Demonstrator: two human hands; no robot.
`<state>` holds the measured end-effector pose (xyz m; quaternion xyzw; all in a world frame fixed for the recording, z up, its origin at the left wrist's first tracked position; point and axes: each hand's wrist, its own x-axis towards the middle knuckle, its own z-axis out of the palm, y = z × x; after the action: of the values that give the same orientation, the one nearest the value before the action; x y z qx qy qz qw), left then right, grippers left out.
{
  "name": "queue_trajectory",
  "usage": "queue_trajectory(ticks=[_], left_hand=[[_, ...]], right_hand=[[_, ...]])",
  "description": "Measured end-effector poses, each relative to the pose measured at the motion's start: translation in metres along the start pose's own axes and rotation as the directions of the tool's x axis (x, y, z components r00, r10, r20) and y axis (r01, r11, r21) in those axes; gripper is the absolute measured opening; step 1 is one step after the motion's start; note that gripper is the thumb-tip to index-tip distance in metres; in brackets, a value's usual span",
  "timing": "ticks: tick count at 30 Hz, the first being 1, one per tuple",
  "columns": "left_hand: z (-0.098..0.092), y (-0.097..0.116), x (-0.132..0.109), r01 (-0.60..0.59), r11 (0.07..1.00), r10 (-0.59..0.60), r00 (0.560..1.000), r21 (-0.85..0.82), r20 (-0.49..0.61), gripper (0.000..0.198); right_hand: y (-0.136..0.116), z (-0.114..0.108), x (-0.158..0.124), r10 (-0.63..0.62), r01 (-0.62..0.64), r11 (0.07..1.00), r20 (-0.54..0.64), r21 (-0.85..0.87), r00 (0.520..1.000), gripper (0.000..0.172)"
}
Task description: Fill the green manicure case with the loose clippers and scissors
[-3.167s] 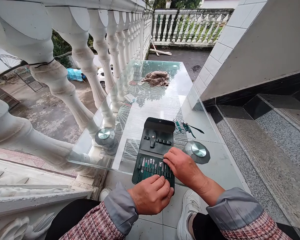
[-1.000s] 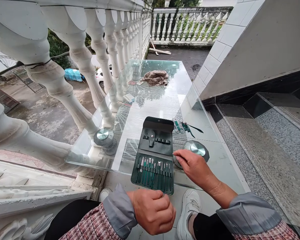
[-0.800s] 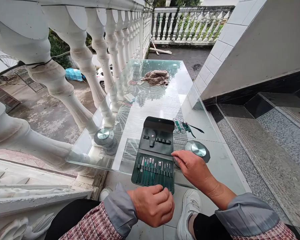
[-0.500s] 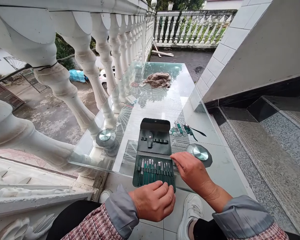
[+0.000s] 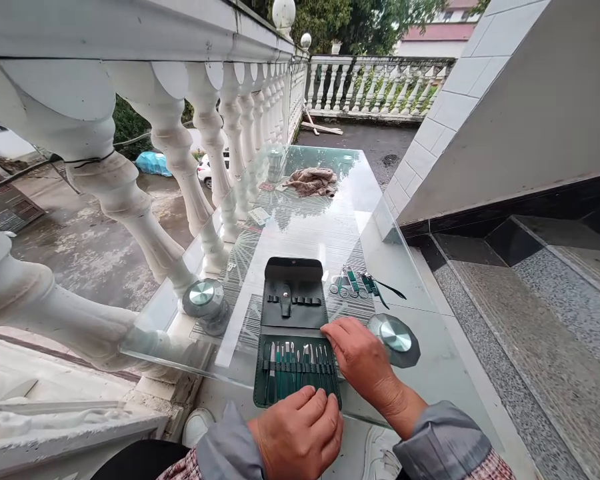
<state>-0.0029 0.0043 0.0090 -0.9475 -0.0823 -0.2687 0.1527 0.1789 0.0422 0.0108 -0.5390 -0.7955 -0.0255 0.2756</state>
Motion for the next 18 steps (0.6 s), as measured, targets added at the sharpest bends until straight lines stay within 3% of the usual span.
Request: queue_trajectory(ticks=[8,13,16,18], left_hand=[[0.014,0.006,-0.005,0.018,1.000,-0.016,0.998,0.025,-0.063,0.023],[0.029,0.011,-0.005,0.088,0.995,-0.081,0.988,0.045,-0.130,0.019],[0.034,0.013,-0.004,0.110,0.993,-0.103,0.985,0.045,-0.139,0.018],[0.031,0.013,-0.001,0.102,0.994,-0.095,0.988,0.048,-0.122,0.019]], right_hand=[[0.001,0.007,0.007,0.007,-0.006,0.999,-0.013,0.038,1.000,0.022],[0.004,0.006,0.009,0.021,-0.018,0.995,-0.033,0.101,0.999,0.023],[0.026,0.000,0.012,0.108,-0.097,0.989,-0.094,0.115,0.990,0.021],[0.050,-0.006,0.013,0.259,-0.241,0.963,-0.174,0.117,0.950,0.022]])
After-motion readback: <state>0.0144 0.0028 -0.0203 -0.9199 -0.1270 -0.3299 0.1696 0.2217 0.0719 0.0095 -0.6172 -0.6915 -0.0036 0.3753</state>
